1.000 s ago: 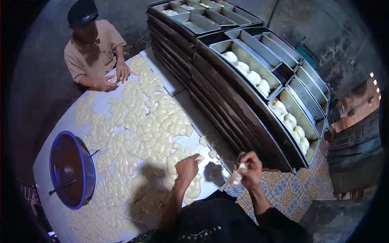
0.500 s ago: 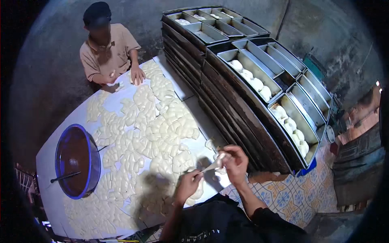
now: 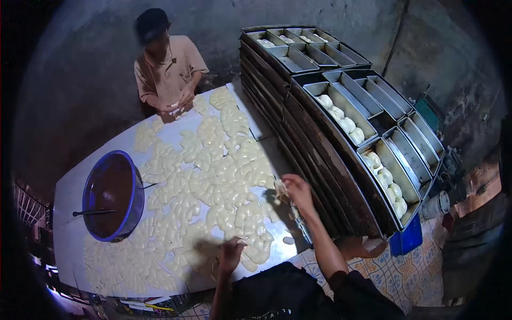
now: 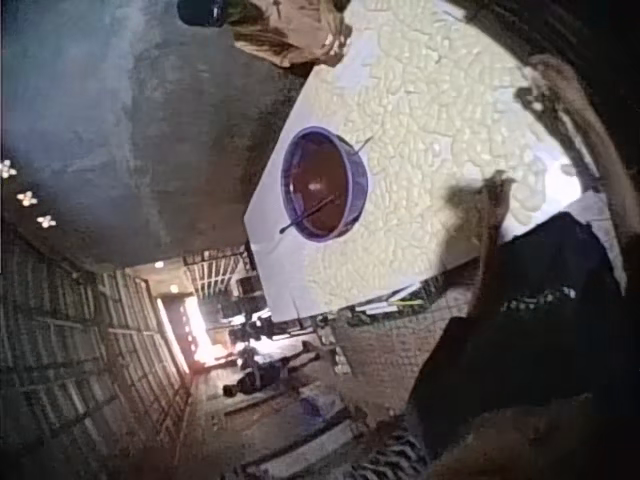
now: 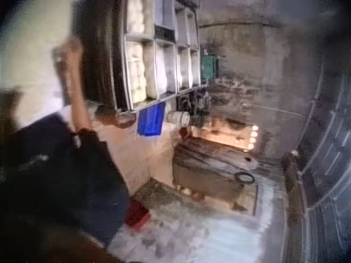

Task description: The person shapes filled bread by taking portions of dough from the table, wrapping them around chocolate filling by hand, rolling them into balls, and placing the dough balls into metal baking pans.

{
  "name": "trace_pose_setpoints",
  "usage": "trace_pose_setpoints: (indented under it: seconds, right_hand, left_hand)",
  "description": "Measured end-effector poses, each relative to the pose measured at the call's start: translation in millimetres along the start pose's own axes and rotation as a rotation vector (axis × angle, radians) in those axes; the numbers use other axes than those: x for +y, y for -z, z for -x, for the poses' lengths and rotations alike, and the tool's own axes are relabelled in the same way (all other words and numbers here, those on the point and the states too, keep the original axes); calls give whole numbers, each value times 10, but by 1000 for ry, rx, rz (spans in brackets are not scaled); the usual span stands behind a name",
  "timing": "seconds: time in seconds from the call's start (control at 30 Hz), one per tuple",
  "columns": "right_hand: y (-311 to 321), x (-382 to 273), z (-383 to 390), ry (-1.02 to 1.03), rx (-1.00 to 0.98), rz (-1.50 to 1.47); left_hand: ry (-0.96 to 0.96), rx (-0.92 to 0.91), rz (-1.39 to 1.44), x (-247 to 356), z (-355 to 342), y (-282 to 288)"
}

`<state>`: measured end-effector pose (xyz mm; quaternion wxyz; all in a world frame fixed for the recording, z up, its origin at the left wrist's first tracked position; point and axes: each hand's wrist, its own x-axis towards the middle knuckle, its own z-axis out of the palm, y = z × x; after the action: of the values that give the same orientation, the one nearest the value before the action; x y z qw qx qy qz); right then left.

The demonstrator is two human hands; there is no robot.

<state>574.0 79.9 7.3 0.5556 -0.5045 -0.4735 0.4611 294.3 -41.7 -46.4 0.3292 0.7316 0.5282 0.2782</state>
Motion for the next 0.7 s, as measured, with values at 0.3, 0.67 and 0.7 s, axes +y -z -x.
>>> trace_pose_setpoints:
  seconds: [0.3, 0.67, 0.7]
  right_hand:
    - [-381, 91, 1564, -662, -476, -407]
    - [-146, 237, 1135, 177, -183, 365]
    - [-181, 249, 1206, 195, -254, 712]
  left_hand:
    - [4, -214, 417, 902, 210, -83]
    - [186, 300, 864, 910, 708, -230]
    - [20, 289, 576, 873, 756, -271]
